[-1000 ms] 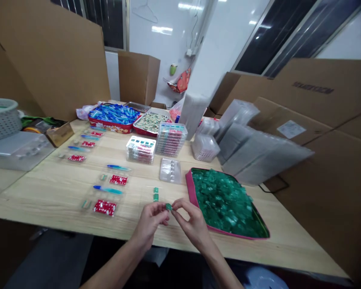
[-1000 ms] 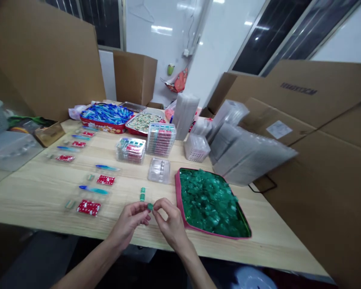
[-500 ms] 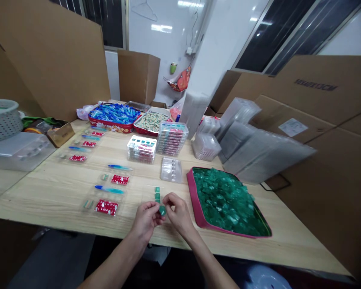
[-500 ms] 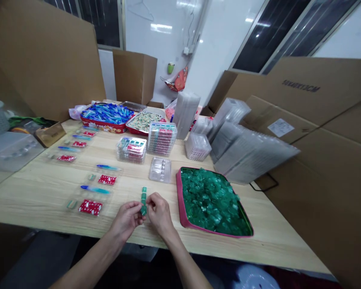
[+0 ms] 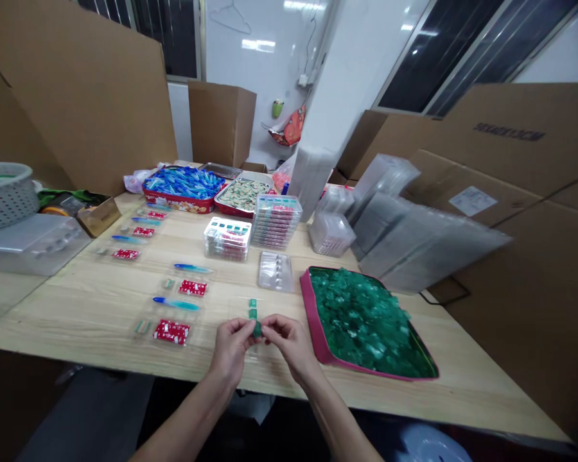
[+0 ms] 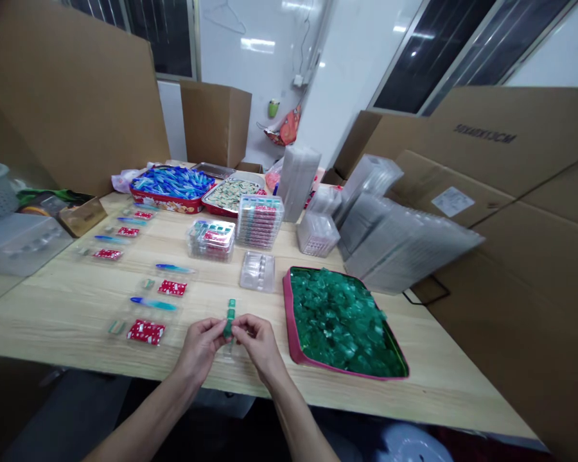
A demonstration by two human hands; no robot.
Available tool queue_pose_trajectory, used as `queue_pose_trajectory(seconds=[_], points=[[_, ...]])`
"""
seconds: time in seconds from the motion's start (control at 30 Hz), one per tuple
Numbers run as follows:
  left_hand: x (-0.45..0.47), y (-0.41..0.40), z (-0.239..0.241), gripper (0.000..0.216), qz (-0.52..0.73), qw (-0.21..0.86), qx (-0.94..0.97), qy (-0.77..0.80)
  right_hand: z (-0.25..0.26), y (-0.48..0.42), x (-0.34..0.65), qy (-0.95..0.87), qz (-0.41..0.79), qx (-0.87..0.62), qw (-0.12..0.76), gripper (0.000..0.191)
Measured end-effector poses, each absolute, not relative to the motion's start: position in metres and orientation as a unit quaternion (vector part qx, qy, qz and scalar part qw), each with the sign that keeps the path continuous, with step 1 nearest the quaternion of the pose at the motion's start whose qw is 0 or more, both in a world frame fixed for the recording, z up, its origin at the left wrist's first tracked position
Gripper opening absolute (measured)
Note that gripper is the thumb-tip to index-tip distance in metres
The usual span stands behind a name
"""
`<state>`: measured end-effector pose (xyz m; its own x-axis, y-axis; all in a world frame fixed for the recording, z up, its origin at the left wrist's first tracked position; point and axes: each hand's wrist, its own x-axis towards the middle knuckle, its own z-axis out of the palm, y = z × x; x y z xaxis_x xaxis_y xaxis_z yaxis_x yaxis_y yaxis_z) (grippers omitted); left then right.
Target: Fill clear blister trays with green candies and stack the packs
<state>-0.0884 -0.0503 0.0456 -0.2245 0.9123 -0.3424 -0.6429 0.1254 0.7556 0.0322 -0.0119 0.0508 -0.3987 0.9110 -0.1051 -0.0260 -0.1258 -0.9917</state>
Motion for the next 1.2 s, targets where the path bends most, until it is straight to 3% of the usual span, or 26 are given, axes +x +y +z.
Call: queue_pose_trajectory(seconds=[0.37, 0.63, 0.87, 1.07, 1.2], points=[[-0.094, -0.053, 0.044, 0.034, 0.6, 0.577, 0.238, 0.5, 0.043, -0.013, 0.034, -0.344, 0.789, -0.382, 0.336, 0.029], [-0.105, -0.051, 0.048, 0.031, 0.574, 0.663, 0.196, 0.438, 0.043, -0.013, 0.031, -0.337, 0.79, -0.37, 0.355, 0.026], [-0.109, -0.049, 0.037, 0.003, 0.486, 0.506, 0.405, 0.586, 0.029, -0.009, 0.034, -0.471, 0.699, -0.421, 0.335, 0.02], [-0.11, -0.054, 0.022, 0.008, 0.411, 0.454, 0.476, 0.632, 0.008, -0.013, 0.037, -0.634, 0.57, -0.447, 0.271, 0.004], [-0.108, -0.057, 0.025, 0.014, 0.392, 0.405, 0.511, 0.649, 0.008, -0.016, 0.037, -0.697, 0.486, -0.465, 0.249, 0.012]])
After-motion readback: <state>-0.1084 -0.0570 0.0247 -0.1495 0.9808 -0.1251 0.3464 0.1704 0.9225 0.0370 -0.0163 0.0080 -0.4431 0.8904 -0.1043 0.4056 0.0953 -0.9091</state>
